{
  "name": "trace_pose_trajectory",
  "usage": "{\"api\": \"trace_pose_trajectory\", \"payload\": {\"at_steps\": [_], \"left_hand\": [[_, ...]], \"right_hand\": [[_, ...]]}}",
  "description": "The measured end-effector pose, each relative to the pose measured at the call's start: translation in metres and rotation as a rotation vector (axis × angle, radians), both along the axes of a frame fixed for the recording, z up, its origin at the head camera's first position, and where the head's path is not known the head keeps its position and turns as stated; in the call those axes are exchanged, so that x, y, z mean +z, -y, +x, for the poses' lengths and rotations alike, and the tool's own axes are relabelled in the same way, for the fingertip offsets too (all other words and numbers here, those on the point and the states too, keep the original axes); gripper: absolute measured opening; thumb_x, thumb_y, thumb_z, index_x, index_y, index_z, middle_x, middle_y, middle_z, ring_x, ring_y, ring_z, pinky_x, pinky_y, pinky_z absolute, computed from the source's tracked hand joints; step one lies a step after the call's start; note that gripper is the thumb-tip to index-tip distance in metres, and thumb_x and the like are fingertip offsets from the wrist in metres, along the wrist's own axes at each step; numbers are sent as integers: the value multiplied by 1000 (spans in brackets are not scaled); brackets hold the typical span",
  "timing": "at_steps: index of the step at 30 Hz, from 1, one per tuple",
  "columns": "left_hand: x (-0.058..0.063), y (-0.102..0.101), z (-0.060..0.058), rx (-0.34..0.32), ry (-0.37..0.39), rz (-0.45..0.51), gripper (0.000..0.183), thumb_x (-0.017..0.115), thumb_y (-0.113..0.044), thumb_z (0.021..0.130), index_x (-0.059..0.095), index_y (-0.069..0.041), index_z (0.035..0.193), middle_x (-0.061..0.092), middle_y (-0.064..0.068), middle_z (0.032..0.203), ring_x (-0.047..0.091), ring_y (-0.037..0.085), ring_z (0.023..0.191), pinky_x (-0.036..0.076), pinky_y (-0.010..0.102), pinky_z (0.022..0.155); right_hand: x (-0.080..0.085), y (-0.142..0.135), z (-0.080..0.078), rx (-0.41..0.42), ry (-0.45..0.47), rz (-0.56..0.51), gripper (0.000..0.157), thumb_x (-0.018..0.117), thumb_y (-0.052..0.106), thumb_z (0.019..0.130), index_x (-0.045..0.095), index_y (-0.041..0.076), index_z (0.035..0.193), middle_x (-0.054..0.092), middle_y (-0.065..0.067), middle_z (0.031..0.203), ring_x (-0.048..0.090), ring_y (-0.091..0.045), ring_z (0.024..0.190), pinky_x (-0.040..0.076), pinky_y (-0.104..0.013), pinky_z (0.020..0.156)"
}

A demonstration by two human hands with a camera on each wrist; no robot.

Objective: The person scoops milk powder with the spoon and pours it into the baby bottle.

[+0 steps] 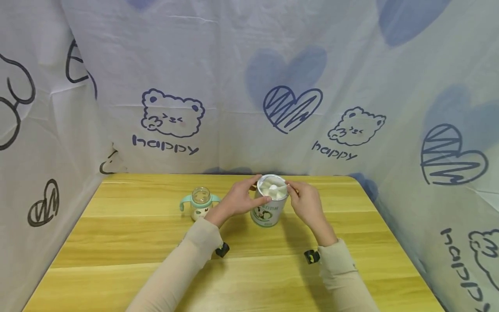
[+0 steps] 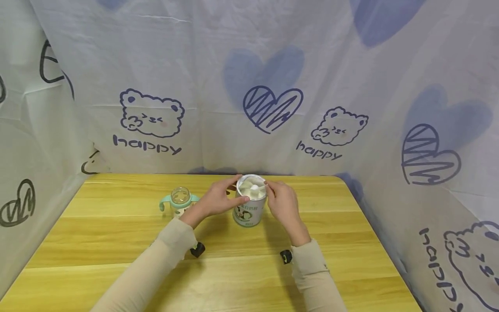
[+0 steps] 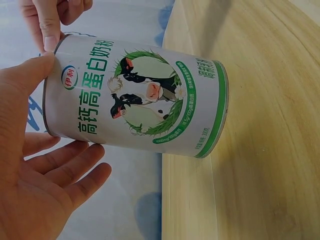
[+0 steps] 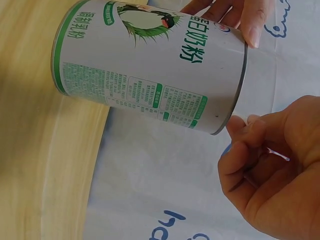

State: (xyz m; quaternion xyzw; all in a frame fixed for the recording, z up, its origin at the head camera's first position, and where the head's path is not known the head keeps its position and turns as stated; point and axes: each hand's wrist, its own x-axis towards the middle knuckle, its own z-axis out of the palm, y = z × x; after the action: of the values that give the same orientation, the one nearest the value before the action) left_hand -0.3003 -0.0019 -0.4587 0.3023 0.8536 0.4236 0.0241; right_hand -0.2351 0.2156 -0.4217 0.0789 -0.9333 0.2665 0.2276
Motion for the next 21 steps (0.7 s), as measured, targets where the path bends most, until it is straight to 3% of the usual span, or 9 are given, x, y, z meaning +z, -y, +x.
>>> {"api": "trace_pose_trajectory", "payload": {"at_steps": [5,11,15,21], "left_hand": [[0,-1,-1,-9,-13,2,87,76,-49,96,40,-6,162,58,16,152,64,32,128,55,50,108],[0,-1,-2,-4,-15,0,86,77,-48,95,41,-7,162,58,16,153,64,33,128,55,50,108],[1,-1,-1,-5,-14,0,85,77,-47,95,41,-8,162,59,16,152,64,32,127,55,49,107],[2,0,-1,1,-8,-6,87,76,-48,95,39,-5,162,57,17,153,63,33,128,55,50,107]], "right_hand": [[2,3,0,10,6,64,23,67,6,101,77,-3,120,78,-22,108,68,-31,82,58,-46,73],[3,6,-2,6,-32,154,20,69,9,101,80,1,116,78,-17,101,72,-31,81,60,-48,72],[2,7,-5,9,-48,224,18,69,9,101,81,3,113,77,-13,96,72,-29,79,60,-46,68],[2,9,-7,38,-11,246,17,69,10,101,81,4,112,74,-11,92,65,-22,71,55,-38,61]]}}
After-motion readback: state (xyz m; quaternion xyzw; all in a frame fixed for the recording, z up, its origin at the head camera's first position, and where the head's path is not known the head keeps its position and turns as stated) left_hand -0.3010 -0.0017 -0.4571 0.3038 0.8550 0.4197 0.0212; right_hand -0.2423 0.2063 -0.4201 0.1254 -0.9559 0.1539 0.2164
